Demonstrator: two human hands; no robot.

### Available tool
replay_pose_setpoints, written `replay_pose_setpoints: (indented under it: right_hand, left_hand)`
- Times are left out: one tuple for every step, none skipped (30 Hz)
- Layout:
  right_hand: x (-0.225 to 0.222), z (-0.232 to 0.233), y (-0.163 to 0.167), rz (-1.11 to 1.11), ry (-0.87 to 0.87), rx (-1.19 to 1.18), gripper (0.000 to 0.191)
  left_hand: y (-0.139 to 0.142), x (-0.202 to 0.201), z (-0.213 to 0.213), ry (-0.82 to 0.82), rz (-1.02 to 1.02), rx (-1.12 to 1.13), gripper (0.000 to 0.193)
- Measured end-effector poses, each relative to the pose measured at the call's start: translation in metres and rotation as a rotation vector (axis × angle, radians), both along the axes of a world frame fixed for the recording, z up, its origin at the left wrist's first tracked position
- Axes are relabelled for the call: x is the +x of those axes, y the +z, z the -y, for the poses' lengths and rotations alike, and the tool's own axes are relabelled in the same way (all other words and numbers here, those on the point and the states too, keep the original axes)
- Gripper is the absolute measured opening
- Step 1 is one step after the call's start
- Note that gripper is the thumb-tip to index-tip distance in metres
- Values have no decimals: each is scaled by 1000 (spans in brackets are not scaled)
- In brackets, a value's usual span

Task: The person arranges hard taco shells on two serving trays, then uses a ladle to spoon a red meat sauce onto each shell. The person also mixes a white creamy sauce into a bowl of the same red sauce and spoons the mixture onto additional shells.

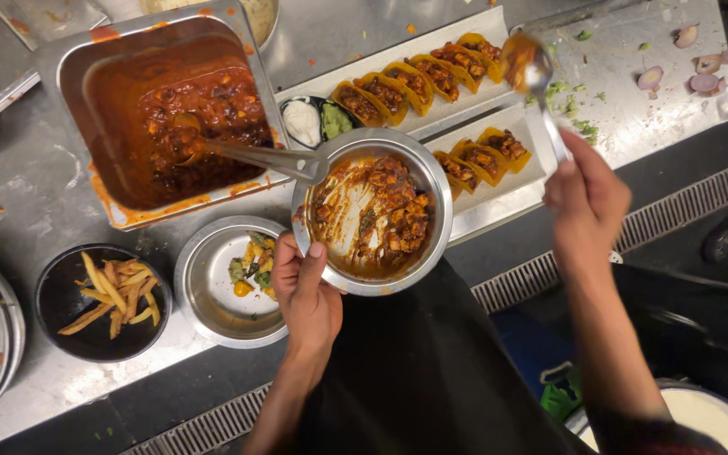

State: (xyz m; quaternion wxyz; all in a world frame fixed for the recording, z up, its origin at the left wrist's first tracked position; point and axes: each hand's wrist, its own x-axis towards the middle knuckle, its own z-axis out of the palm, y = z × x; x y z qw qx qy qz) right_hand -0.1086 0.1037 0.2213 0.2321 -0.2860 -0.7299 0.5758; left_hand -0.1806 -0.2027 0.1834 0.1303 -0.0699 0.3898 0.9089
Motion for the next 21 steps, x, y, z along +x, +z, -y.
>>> replay_pose_setpoints:
  right_hand:
    - [13, 11, 10, 66, 8, 16, 33]
    - [27, 24, 20, 92, 126, 110, 34]
    - [40, 38, 29, 123, 242, 205, 35]
    - [52, 51, 35, 123, 374, 236, 24]
    - [61, 67, 39, 123, 507, 265, 13]
    - [68, 81, 41, 220, 584, 198, 24]
    - [73, 94, 41, 318, 662, 129, 35]
    - [75, 106, 40, 317, 692, 83, 34]
    - [75, 118, 38, 316, 720, 38, 34]
    - [74, 127, 37, 316, 749, -7, 33]
    - [72, 136, 36, 356, 785, -45, 39]
    - [70, 143, 36, 398, 825, -82, 48]
    - [69, 148, 38, 436, 868, -120, 57]
    - [69, 151, 41, 456, 908, -133, 67]
    - [68, 152, 44, 471, 953, -147, 78]
    - [69, 150, 47, 485, 997, -158, 90]
    - [69, 147, 49, 455, 910, -248, 85]
    - [70, 141, 50, 427, 816, -335, 81]
    - [70, 134, 49, 398, 715, -419, 77]
    - [71, 126, 47, 356, 643, -432, 77]
    - [71, 117, 43, 311, 569, -441, 78]
  left_hand:
    - [0, 1, 4, 21, 1, -19, 10]
    - [0, 3, 10, 39, 0, -35, 12]
    - [0, 5, 16, 55, 3, -49, 15]
    - [-1, 8, 22, 41, -10, -41, 14]
    - [-1, 11, 31, 29, -24, -33, 13]
    - [-3, 14, 41, 19, -40, -27, 12]
    - [-5, 18, 50, 4, -45, -10, 11]
    - [-7, 22, 59, -11, -49, 5, 10]
    - [-10, 26, 67, -27, -53, 22, 10]
    - [-12, 31, 76, -40, -23, -4, 11]
    - [-13, 37, 85, -54, 5, -30, 11]
    - [-15, 42, 92, -63, 34, -55, 12]
    - [-16, 47, 98, -70, 60, -31, 13]
    - [-17, 51, 103, -71, 84, -8, 13]
    - [-17, 54, 107, -68, 104, 11, 13]
    - [-16, 57, 110, -63, 102, 32, 13]
    - [-16, 58, 111, -64, 101, 57, 12]
    - [-16, 59, 109, -70, 102, 87, 11]
    - [-15, 60, 105, -77, 82, 91, 10]
    - [-14, 61, 99, -89, 63, 98, 9]
    - [-13, 61, 90, -103, 44, 108, 8]
